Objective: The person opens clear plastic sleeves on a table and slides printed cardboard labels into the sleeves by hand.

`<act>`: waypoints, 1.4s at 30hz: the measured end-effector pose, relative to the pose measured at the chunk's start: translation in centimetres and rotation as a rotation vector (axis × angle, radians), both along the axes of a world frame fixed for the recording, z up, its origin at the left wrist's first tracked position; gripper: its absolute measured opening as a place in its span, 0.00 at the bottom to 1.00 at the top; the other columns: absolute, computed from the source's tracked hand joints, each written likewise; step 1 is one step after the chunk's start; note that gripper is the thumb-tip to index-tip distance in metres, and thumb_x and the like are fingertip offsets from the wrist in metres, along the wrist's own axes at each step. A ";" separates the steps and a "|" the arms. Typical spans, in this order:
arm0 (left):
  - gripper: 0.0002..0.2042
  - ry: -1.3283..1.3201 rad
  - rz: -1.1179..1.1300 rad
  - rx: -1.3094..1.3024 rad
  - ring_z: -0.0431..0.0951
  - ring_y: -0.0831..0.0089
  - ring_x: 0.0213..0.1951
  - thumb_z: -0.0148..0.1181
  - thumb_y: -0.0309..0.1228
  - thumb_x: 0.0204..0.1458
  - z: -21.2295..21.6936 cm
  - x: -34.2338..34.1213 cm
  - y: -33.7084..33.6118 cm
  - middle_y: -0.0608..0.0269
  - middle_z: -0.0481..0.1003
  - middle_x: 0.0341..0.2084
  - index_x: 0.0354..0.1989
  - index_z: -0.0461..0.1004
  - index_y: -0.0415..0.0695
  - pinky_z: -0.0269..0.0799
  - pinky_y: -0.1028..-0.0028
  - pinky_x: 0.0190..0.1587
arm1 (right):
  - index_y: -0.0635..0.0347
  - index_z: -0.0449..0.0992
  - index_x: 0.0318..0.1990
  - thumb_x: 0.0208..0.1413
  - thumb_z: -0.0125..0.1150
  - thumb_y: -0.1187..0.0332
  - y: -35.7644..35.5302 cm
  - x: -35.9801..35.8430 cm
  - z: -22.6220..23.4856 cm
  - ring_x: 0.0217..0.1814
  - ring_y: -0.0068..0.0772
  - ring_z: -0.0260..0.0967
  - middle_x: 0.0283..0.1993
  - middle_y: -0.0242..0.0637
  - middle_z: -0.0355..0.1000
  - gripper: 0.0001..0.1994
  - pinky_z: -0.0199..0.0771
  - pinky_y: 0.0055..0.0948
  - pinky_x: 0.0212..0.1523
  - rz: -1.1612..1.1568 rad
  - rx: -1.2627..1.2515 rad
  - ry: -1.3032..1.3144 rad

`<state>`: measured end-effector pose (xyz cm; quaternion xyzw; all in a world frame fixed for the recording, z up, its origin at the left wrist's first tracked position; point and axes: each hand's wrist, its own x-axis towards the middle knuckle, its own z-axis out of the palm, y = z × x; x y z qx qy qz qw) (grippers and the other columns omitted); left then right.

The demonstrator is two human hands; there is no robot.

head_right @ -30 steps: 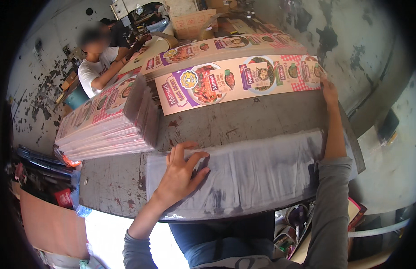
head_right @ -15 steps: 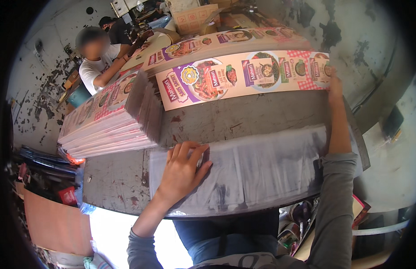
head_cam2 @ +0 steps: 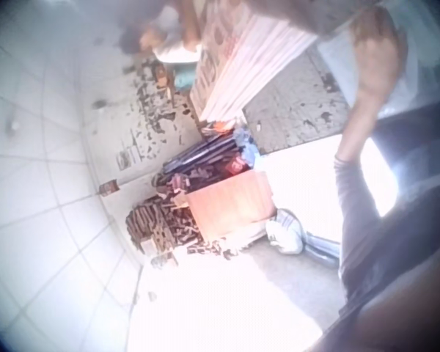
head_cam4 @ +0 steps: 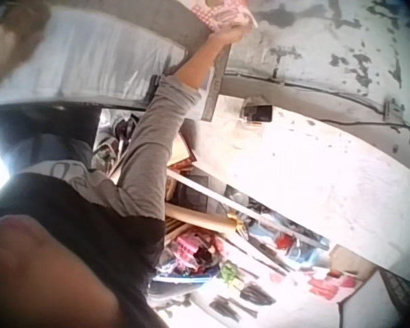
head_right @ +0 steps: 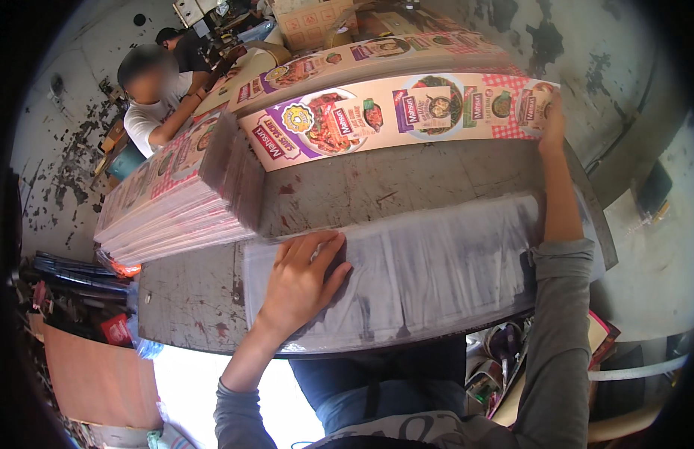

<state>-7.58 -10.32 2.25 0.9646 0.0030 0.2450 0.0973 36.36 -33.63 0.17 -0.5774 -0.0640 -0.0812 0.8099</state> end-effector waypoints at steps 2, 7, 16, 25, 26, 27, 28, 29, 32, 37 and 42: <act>0.17 0.003 -0.002 0.002 0.71 0.63 0.42 0.62 0.30 0.43 0.0 -0.1 0.0 0.59 0.71 0.39 0.43 0.72 0.41 0.64 0.67 0.47 | 0.59 0.71 0.47 0.54 0.48 0.45 0.1 -0.5 0.4 0.36 0.24 0.71 0.39 0.33 0.71 0.26 0.66 0.24 0.34 0.017 0.099 -0.010; 0.16 -0.008 -0.038 -0.029 0.71 0.64 0.40 0.62 0.30 0.43 0.3 -0.1 -0.1 0.60 0.71 0.35 0.42 0.72 0.42 0.63 0.66 0.46 | 0.63 0.69 0.47 0.56 0.48 0.50 -0.2 -0.8 0.5 0.40 0.28 0.72 0.42 0.36 0.71 0.23 0.70 0.27 0.42 0.042 0.198 -0.106; 0.19 0.089 -0.026 -0.093 0.69 0.59 0.41 0.61 0.29 0.43 0.6 -0.1 -0.2 0.56 0.68 0.37 0.47 0.69 0.41 0.64 0.65 0.44 | 0.62 0.69 0.42 0.55 0.52 0.53 -0.8 -0.5 0.4 0.37 0.28 0.73 0.38 0.35 0.72 0.19 0.73 0.30 0.40 0.027 0.213 -0.106; 0.24 0.078 -0.005 -0.080 0.68 0.56 0.42 0.61 0.30 0.44 0.5 -0.1 -0.2 0.52 0.66 0.40 0.52 0.64 0.41 0.65 0.63 0.45 | 0.61 0.72 0.39 0.52 0.56 0.60 -0.7 -0.5 0.7 0.35 0.25 0.71 0.35 0.33 0.70 0.14 0.71 0.25 0.33 -0.021 0.276 -0.104; 0.24 0.079 -0.004 -0.080 0.68 0.56 0.42 0.61 0.30 0.44 0.5 -0.1 -0.2 0.52 0.66 0.40 0.52 0.64 0.41 0.65 0.63 0.45 | 0.61 0.72 0.39 0.52 0.56 0.60 -0.6 -0.5 0.7 0.35 0.25 0.71 0.35 0.33 0.70 0.14 0.71 0.25 0.33 -0.021 0.276 -0.102; 0.24 0.079 -0.012 -0.100 0.68 0.55 0.41 0.61 0.29 0.44 0.5 -0.1 -0.2 0.52 0.66 0.40 0.52 0.64 0.41 0.65 0.63 0.44 | 0.62 0.72 0.39 0.50 0.58 0.60 -0.6 -0.4 0.7 0.35 0.24 0.70 0.35 0.33 0.70 0.15 0.70 0.23 0.32 -0.072 0.146 -0.106; 0.24 0.078 -0.021 -0.121 0.69 0.55 0.41 0.61 0.28 0.43 0.4 -0.1 -0.2 0.52 0.67 0.40 0.52 0.65 0.41 0.66 0.62 0.44 | 0.62 0.72 0.39 0.49 0.60 0.60 -0.5 -0.3 0.6 0.35 0.23 0.70 0.35 0.32 0.69 0.16 0.68 0.22 0.30 -0.122 0.017 -0.110; 0.24 0.080 -0.020 -0.120 0.69 0.55 0.41 0.61 0.28 0.43 0.4 0.0 -0.3 0.52 0.67 0.40 0.52 0.65 0.41 0.66 0.62 0.44 | 0.62 0.72 0.39 0.49 0.60 0.60 -0.6 0.3 0.2 0.35 0.23 0.70 0.35 0.32 0.69 0.16 0.68 0.22 0.30 -0.122 0.017 -0.109; 0.23 0.056 -0.036 -0.130 0.69 0.54 0.40 0.62 0.27 0.43 0.3 0.1 -0.3 0.51 0.67 0.39 0.50 0.65 0.40 0.67 0.62 0.44 | 0.63 0.71 0.40 0.46 0.61 0.58 -0.9 1.3 -0.6 0.34 0.22 0.68 0.34 0.31 0.69 0.19 0.66 0.21 0.28 -0.138 -0.149 -0.156; 0.20 0.021 -0.021 -0.109 0.69 0.54 0.40 0.62 0.27 0.43 0.0 0.0 -0.2 0.50 0.68 0.38 0.46 0.68 0.38 0.67 0.62 0.44 | 0.62 0.70 0.41 0.47 0.58 0.56 -0.4 0.0 -0.1 0.32 0.23 0.69 0.34 0.33 0.69 0.19 0.67 0.22 0.27 -0.097 -0.177 -0.092; 0.19 0.035 -0.005 -0.078 0.70 0.56 0.39 0.62 0.27 0.42 0.3 -0.1 -0.3 0.51 0.68 0.37 0.45 0.69 0.38 0.67 0.62 0.44 | 0.61 0.70 0.41 0.47 0.58 0.57 -0.9 0.8 -0.6 0.31 0.24 0.70 0.34 0.33 0.69 0.19 0.67 0.22 0.28 -0.105 -0.182 -0.112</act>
